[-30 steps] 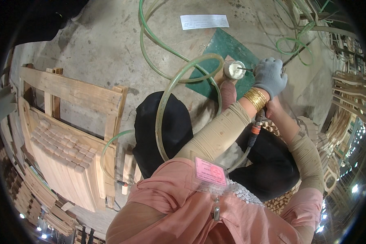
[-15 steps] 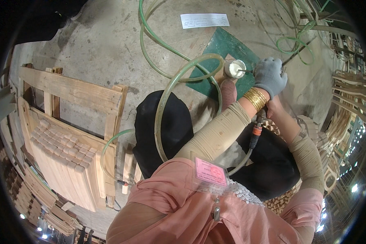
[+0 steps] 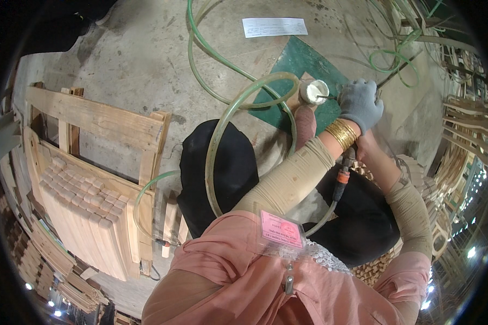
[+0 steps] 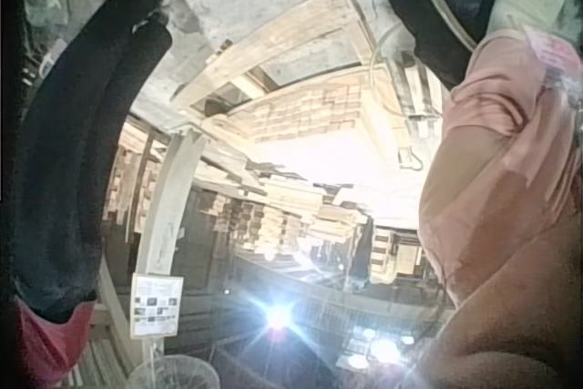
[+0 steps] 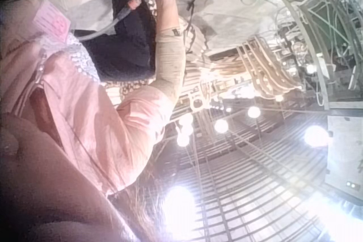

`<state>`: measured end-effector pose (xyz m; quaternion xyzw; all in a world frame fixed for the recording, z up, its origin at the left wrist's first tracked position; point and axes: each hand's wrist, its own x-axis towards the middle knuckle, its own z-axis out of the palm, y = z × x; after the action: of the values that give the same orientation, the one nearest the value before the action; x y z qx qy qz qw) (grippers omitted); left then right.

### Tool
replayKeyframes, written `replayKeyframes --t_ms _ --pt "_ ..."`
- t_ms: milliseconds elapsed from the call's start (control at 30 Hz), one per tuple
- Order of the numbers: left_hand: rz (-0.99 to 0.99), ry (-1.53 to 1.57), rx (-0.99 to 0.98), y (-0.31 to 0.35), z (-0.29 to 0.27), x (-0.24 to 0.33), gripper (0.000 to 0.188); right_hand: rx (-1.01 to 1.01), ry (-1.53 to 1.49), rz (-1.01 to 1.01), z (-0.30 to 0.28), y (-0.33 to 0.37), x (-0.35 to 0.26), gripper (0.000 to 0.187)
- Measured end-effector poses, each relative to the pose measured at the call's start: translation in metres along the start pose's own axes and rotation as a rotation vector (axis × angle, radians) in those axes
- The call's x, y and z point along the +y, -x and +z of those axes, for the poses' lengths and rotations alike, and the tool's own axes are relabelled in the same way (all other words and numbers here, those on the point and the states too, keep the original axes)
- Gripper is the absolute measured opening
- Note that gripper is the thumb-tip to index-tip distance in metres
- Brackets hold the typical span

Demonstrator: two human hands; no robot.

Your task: The person mixes substances in a small container using a wooden stick, then pours liquid from a plastic jug into the container and continues mixing. The person also handles a green hose and a small metal canister.

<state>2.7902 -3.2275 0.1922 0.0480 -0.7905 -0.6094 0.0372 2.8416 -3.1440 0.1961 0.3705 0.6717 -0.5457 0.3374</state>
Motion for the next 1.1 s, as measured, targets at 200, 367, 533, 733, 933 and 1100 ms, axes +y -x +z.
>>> replayKeyframes --t_ms 200,367,533,733,933,1100 --pt "-0.011 -0.032 0.000 0.001 -0.001 -0.001 0.022 -0.066 -0.079 0.082 -0.003 -0.004 0.001 0.037" --pt "-0.013 -0.035 -0.021 0.000 -0.001 0.002 0.022 -0.089 -0.122 0.090 -0.007 -0.006 0.003 0.037" --pt "-0.017 -0.044 -0.034 -0.002 -0.002 0.000 0.022 -0.079 -0.136 0.099 -0.001 -0.003 0.000 0.037" --pt "-0.018 -0.057 -0.045 -0.004 -0.002 0.002 0.022 -0.093 -0.134 0.139 -0.003 -0.003 -0.003 0.037" --pt "-0.020 -0.057 -0.039 -0.004 -0.002 0.003 0.022 -0.035 -0.151 0.041 0.000 -0.007 0.001 0.036" --pt "0.005 -0.052 -0.019 -0.005 -0.003 0.002 0.022 -0.022 -0.138 0.049 -0.001 -0.008 0.001 0.036"
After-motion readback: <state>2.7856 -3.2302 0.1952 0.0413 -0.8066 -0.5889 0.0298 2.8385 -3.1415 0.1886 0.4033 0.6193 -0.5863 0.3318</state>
